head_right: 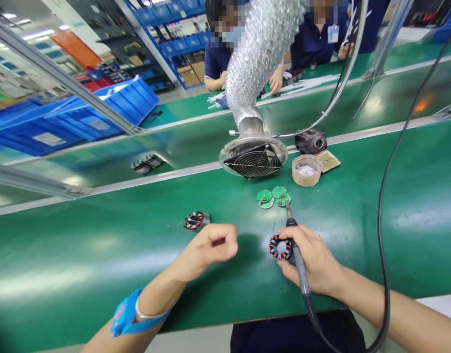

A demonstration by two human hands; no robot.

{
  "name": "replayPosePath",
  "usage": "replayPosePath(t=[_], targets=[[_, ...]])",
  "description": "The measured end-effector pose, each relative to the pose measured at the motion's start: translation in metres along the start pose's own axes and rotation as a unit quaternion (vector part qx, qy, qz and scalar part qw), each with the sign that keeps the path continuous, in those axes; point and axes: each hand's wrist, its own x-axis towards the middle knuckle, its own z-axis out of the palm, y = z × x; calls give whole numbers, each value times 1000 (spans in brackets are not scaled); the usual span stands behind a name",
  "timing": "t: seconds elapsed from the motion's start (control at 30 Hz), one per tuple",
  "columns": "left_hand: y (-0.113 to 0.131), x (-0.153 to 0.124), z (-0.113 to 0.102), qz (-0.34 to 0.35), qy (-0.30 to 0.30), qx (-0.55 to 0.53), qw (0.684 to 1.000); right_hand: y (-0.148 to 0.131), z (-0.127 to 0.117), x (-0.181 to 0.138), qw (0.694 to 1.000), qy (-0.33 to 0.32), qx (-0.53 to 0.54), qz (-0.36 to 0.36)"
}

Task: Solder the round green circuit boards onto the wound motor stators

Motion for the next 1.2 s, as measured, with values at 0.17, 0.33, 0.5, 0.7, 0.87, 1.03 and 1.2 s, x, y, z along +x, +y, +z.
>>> replayPosePath(t=[0.17,0.33,0.5,0.7,0.87,1.03,1.2], targets=[[-4,21,14,-31,2,132,991,-1,0,1,999,-21,7,-25],[-13,9,21,-19,-20,152,988,-2,-2,2,999,-26,9,-23],[-6,-17,5,302,38,199,932,-7,-4,5,998,-40,39,-12],[-4,30,18,10,48,45,998,-5,-3,2,999,-24,35,-29],[-33,28,32,152,102,17,983,-1,-1,-2,999,-22,19,-16],[-39,-6,7,306,117,70,942,-3,-2,-1,999,-27,33,-1],[-20,50,-8,143,251,231,929,-1,-6,1,999,-35,37,-15]])
